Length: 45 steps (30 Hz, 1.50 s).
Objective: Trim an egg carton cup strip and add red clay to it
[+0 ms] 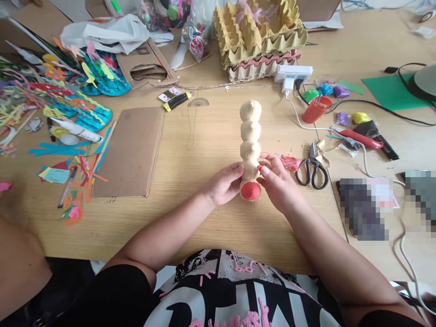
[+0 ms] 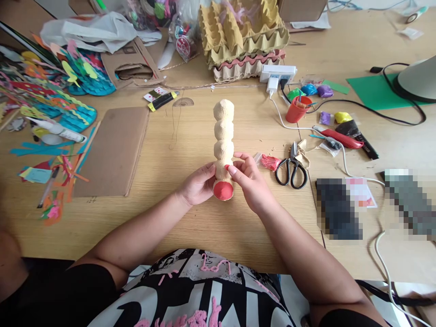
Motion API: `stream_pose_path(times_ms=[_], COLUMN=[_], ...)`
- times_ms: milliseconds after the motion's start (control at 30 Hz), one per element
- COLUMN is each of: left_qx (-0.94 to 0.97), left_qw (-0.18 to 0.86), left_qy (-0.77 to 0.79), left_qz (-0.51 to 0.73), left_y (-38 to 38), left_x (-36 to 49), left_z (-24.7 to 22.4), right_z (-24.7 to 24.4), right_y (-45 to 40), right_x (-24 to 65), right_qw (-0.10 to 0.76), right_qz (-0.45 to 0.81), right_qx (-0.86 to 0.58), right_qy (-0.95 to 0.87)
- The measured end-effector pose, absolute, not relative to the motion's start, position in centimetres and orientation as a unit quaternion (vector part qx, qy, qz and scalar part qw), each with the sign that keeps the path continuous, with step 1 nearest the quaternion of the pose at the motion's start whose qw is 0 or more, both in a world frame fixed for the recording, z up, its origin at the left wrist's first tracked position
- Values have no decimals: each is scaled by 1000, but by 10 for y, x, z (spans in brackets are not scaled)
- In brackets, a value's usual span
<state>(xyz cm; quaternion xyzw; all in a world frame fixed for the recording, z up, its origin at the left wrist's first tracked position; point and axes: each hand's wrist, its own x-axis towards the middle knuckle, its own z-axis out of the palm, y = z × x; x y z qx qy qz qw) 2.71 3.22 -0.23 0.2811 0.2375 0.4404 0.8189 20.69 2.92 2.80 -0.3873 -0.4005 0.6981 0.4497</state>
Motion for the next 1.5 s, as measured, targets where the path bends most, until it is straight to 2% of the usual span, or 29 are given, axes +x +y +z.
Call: stream_pose_path(times_ms=[900,1500], left_qx=[280,291], left_qw=[794,763], left_qy=[318,342], left_qz=[437,465], left_y=[28,25], left_x=[33,34], left_z=[4,3], right_z=[11,19], right_y=[36,35], right_x=[207,208], right_qw=[444,438], right_qz=[712,727], right_qx=[-361,-340], right_qy=[-407,-404])
